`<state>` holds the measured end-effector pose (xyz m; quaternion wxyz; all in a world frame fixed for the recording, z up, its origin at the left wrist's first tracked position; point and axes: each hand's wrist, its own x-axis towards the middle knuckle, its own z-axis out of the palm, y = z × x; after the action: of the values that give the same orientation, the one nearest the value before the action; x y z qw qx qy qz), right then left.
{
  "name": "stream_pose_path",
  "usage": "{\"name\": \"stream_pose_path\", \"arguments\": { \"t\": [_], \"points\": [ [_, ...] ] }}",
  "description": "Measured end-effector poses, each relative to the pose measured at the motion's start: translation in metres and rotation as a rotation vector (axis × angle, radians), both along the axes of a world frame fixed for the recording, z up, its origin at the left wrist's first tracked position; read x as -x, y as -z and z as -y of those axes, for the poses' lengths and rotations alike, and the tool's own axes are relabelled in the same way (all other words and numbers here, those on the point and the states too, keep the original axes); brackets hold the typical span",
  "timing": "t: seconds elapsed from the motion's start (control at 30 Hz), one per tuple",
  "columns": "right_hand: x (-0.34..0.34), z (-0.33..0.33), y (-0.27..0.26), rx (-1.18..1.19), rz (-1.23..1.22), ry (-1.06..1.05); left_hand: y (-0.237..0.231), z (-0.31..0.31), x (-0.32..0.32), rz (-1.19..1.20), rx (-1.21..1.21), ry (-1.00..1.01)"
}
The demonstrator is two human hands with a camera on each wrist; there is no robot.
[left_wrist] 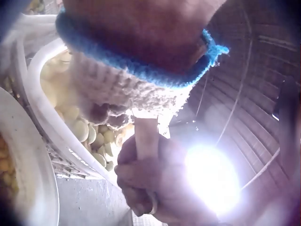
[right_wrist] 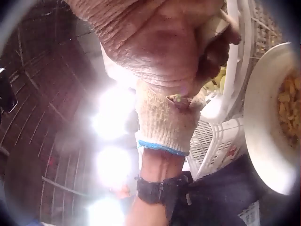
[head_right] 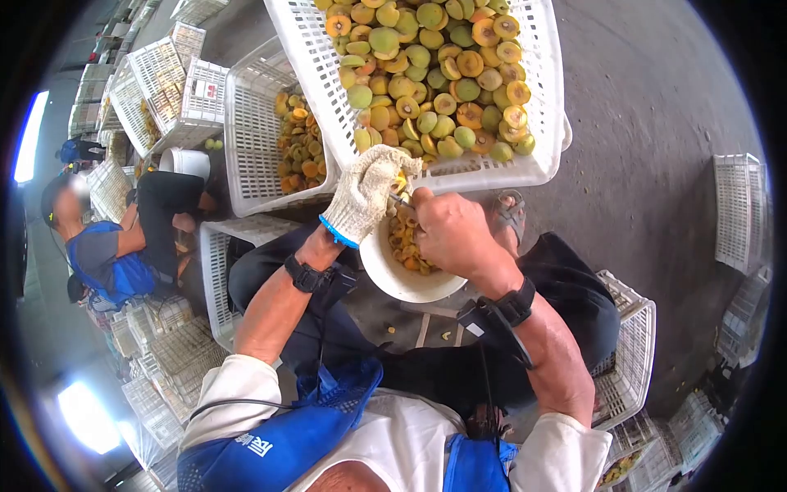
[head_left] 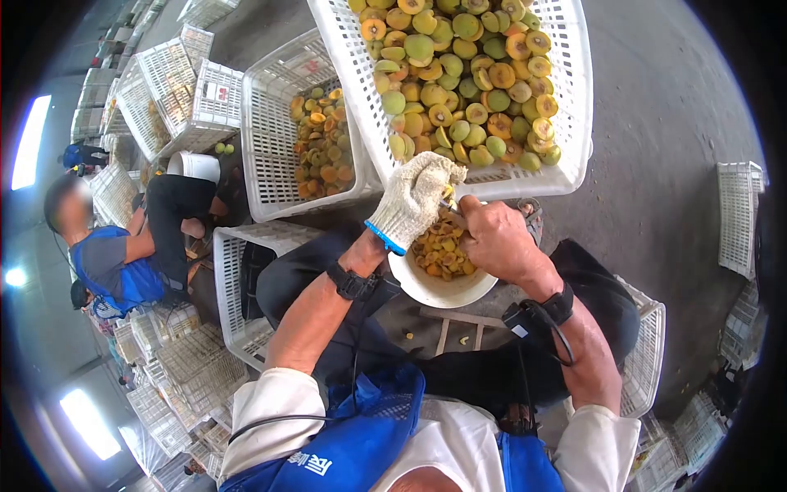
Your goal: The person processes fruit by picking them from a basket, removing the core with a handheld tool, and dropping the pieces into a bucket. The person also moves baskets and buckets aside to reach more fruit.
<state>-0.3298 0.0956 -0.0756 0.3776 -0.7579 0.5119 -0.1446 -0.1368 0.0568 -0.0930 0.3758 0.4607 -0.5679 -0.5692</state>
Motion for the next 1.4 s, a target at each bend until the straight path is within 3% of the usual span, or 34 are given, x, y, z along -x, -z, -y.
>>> {"name": "stream_pose_path", "arguments": {
  "t": [0.03,0.1,0.13,0.2,0.23,0.37,0.47,0.53,0.6,0.67,0.73,0.8,0.9,0.97,1.0,1.1,1.2,1.27,1.4],
  "points": [
    [-0.001,-0.001,0.002,0.003,0.004,-0.003,0.001,-0.001,-0.001,0.004,0.003,-0.003],
    [-0.003,-0.006,0.007,-0.314,0.45,0.013,0.001,-0.002,-0.001,-0.314,-0.225,-0.114],
    [-0.005,-0.013,0.013,-0.311,0.451,0.01,-0.001,0.0,-0.004,-0.313,-0.222,-0.115],
    [-0.011,-0.028,0.025,-0.245,0.357,-0.09,-0.011,0.007,-0.013,-0.473,-0.327,-0.212],
    [-0.011,-0.038,0.023,-0.08,0.169,-0.12,-0.019,0.007,-0.011,-0.476,-0.271,-0.306],
    [-0.002,-0.046,0.03,0.025,0.004,-0.28,-0.043,0.002,-0.041,-0.315,-0.059,-0.2],
    [0.0,-0.048,0.038,0.104,-0.207,-0.209,-0.061,0.003,-0.071,0.011,0.109,-0.325],
    [0.0,-0.045,0.015,0.078,-0.138,-0.203,-0.058,0.023,-0.106,0.392,0.394,-0.41],
    [0.0,-0.048,0.035,0.071,-0.192,-0.25,-0.096,0.037,-0.118,1.398,0.534,-0.383],
    [-0.002,-0.054,0.044,-0.061,-0.196,-0.299,-0.099,0.048,-0.137,1.56,0.566,-0.441],
    [-0.006,-0.057,0.045,-0.238,-0.103,-0.31,-0.103,0.061,-0.122,1.43,0.62,-0.476],
    [-0.007,-0.056,0.053,-0.205,0.159,-0.189,-0.11,0.069,-0.072,0.926,0.738,-0.325],
    [-0.006,-0.05,0.066,-0.167,0.192,-0.151,-0.087,0.105,-0.007,0.622,0.582,-0.212],
    [-0.006,-0.056,0.07,-0.114,0.153,-0.15,-0.056,0.144,0.019,0.713,0.702,-0.181],
    [-0.002,-0.053,0.043,-0.157,0.202,-0.113,-0.051,0.161,0.03,0.773,0.665,-0.136],
    [-0.001,-0.053,0.027,-0.004,0.197,-0.12,-0.03,0.209,0.056,0.899,0.682,-0.145],
    [0.002,-0.046,0.03,0.042,0.172,-0.071,-0.03,0.236,0.074,1.05,0.534,-0.125],
    [0.004,-0.043,0.031,0.059,0.172,-0.038,-0.043,0.245,0.085,1.186,0.246,-0.019],
    [0.004,-0.04,0.029,0.0,0.161,-0.006,-0.032,0.246,0.085,1.101,0.312,-0.057]
  ]
}}
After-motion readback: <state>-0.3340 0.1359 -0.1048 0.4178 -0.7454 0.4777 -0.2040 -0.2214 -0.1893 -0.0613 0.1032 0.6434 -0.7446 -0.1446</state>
